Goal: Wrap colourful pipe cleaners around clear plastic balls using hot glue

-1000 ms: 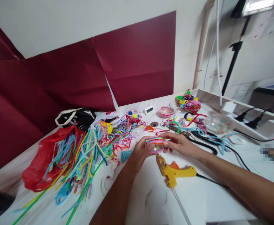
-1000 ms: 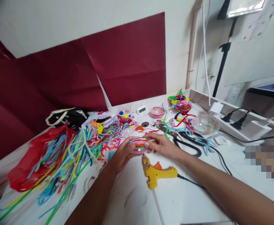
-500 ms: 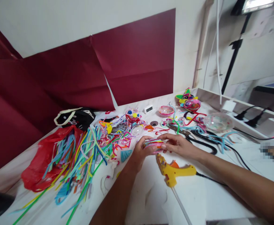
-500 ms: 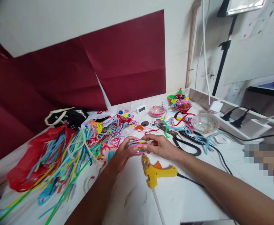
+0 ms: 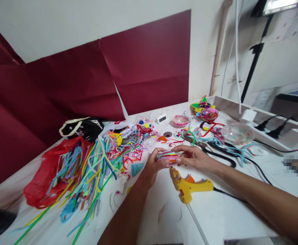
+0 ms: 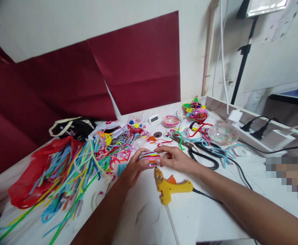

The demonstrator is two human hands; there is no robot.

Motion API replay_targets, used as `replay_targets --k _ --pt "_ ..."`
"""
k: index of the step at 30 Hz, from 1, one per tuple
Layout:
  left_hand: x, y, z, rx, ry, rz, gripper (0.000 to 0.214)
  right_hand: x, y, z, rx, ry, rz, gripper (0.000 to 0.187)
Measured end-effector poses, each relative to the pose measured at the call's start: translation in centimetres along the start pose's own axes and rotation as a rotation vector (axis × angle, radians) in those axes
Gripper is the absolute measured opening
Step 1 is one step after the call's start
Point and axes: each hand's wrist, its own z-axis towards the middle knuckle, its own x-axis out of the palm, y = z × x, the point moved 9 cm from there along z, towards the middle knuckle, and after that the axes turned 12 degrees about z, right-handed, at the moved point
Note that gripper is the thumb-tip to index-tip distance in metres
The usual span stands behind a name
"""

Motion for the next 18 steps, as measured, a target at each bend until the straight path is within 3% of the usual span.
replay_targets --k 18 --pt "-0.25 0.22 0.25 0.009 -0.02 0.067 0.047 0.21 -0.34 0.04 0.04 0.001 0.048 0.049"
